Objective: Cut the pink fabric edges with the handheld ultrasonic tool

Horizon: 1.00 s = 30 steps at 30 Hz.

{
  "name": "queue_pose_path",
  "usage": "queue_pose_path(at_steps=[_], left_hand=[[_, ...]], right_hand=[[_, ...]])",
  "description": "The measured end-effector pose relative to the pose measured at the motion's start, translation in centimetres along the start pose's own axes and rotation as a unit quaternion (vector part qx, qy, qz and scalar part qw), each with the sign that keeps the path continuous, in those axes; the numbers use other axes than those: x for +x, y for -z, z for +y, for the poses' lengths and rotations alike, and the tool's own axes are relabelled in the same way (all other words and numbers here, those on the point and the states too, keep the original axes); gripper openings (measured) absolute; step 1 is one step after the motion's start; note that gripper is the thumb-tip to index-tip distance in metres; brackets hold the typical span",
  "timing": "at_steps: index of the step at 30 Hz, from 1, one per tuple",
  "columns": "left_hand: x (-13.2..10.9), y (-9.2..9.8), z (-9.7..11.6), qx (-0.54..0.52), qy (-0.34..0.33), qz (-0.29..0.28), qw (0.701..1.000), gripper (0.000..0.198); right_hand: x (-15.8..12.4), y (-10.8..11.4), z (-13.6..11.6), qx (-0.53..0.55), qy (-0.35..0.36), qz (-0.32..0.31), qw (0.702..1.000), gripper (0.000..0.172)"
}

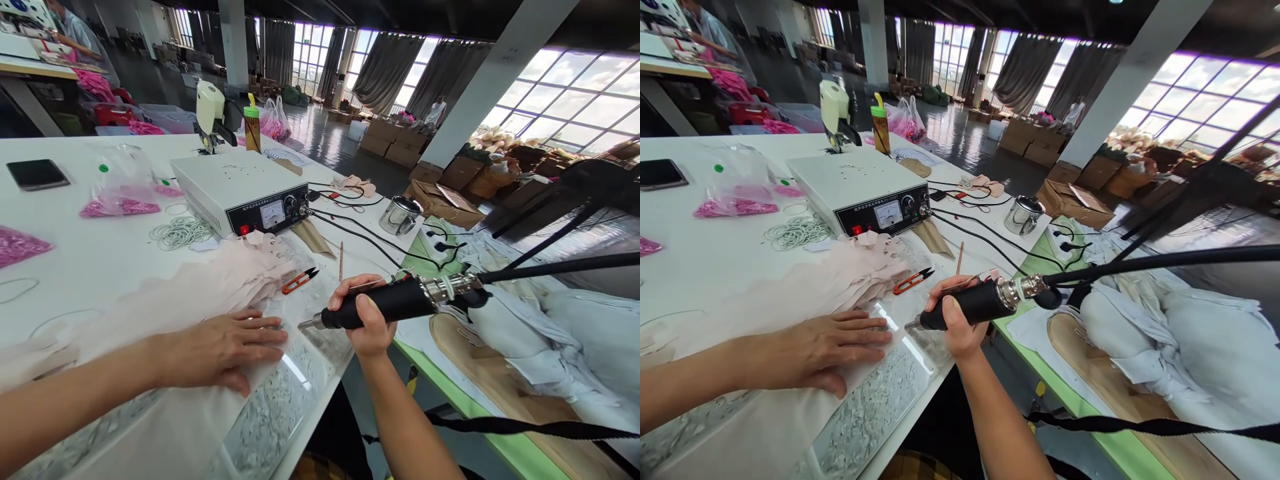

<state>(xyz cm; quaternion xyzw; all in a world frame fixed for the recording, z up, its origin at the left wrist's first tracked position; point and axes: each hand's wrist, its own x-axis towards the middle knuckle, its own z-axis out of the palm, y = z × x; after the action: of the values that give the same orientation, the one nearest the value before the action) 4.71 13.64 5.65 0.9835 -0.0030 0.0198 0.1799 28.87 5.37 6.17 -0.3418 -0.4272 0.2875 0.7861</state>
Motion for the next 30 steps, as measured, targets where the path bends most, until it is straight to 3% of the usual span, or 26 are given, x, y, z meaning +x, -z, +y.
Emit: queue_pose_path(at_steps=[5,16,30], left_hand=[[0.4,0.6,-0.3,0.023,-0.01,-0.017,1.0,0.061],[0.9,0.6,-0.4,0.012,-0.041,-0.011,0.999,0.021],[0.8,-1.7,-1.7,-0.064,-0.065,0.05,0.995,0.026]], right_hand=[[0.7,-0.3,0.2,0.017,0.004,-0.013,1.0,0.019],[0.8,-0.1,0.4,0.023,-0.005,-0.006,1.0,0.015],[0.4,0.4,0.0,-0.014,-0.022,0.001,1.0,0.014]])
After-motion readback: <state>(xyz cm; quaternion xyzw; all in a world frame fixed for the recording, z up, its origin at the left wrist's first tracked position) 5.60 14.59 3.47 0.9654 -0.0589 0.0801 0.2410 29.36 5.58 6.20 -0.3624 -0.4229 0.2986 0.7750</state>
